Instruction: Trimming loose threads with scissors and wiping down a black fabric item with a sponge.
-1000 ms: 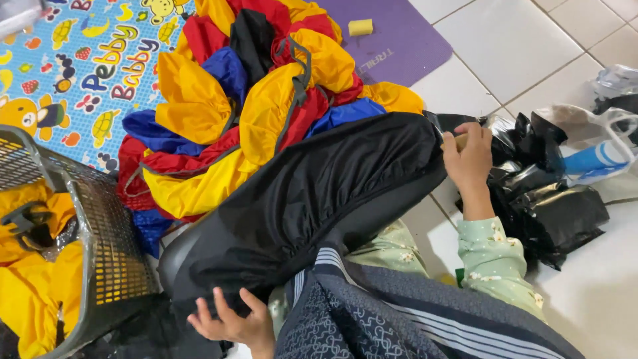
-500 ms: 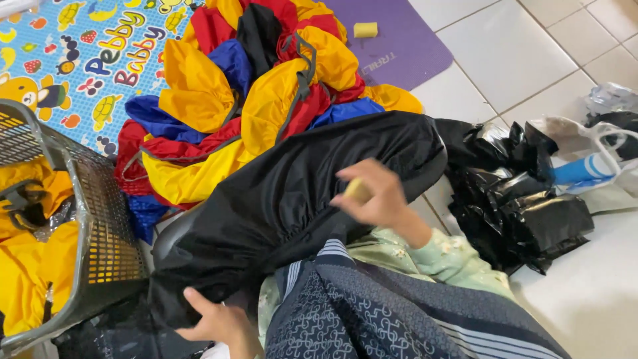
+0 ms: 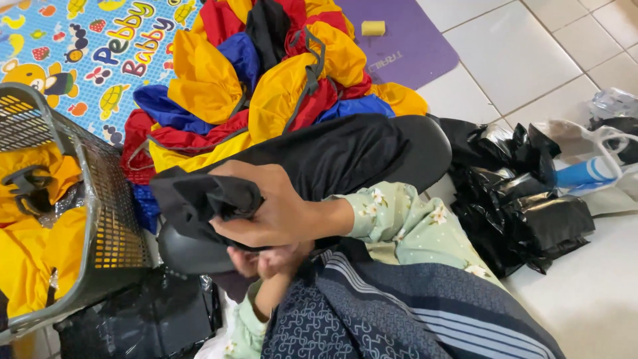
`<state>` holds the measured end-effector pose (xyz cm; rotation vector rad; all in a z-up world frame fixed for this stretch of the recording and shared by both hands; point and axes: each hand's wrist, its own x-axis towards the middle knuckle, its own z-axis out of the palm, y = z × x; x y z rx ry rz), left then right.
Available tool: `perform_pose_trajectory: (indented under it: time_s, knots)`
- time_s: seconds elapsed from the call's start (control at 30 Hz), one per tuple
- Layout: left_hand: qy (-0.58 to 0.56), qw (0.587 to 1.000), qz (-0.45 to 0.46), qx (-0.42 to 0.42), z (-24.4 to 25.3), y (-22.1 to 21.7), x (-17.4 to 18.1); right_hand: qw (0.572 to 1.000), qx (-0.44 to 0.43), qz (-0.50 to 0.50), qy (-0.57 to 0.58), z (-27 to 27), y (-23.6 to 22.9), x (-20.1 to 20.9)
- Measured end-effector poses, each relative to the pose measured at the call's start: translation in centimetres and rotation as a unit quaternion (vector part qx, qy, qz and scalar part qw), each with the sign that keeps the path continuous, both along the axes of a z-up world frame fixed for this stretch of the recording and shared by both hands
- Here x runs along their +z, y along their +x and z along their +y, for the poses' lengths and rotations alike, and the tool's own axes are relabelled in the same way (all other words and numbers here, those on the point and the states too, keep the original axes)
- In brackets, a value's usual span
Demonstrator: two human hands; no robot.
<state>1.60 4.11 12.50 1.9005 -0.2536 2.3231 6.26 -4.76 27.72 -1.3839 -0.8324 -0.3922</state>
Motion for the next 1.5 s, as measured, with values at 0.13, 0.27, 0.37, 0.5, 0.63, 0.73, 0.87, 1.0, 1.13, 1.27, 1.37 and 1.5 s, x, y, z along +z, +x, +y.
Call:
perform_pose_trajectory:
  time_s: [0.13,0.27,0.37,0.5,0.63,0.73,0.87,1.0,1.13,1.27,1.37,1.5]
  knots:
    - [-0.148,0.983,0.065,0.09,-1.4,3.6,-4.0,0.993,0.001,0.113,0.017,-2.7,-1.3,4.6]
    - [-0.258,0.946,0.129,0.151,-0.3,4.0,-4.8,0.984,-0.156,0.049,-0.064,-9.6,0.3,5.3]
    - [-0.236,0.945,0.168,0.15,5.2,3.0,-0.9,0.952,-0.249,0.056,0.17,-15.6,2.5,4.4]
    - [-0.108,0.955,0.247,0.122,8.2,0.2,5.1,0.918,-0.265,0.184,0.231,-22.8,5.7,0.0]
    - [0.041,0.883,0.466,0.048,8.8,-3.9,1.4,0.88,-0.371,0.285,0.077,-29.5,6.8,-11.9]
    - [0.169,0.776,0.598,0.106,6.0,-4.3,-1.4,0.849,-0.424,0.288,-0.128,-33.2,5.1,-19.6]
    - [0.194,0.679,0.702,0.094,6.3,-5.3,-6.9,0.748,-0.504,0.371,-0.219,-33.9,1.0,-18.0]
    - [0.102,0.67,0.735,0.04,4.7,-4.9,-4.8,0.714,-0.562,0.334,-0.251,-35.9,-0.1,-16.6]
    - [0.085,0.765,0.634,-0.077,0.0,-2.5,-2.2,0.7,-0.531,0.344,-0.333,-35.0,1.0,-13.8]
    - [0.133,0.765,0.593,-0.211,-4.7,1.0,-6.3,0.611,-0.417,0.457,-0.494,-33.0,3.4,-12.5]
    - [0.209,0.77,0.554,-0.239,-7.1,3.0,-9.5,0.596,-0.395,0.441,-0.542,-34.0,4.5,-14.6]
    - [0.226,0.774,0.554,-0.208,-7.7,2.9,-11.5,0.753,-0.381,0.362,-0.397,-38.1,3.5,-15.0]
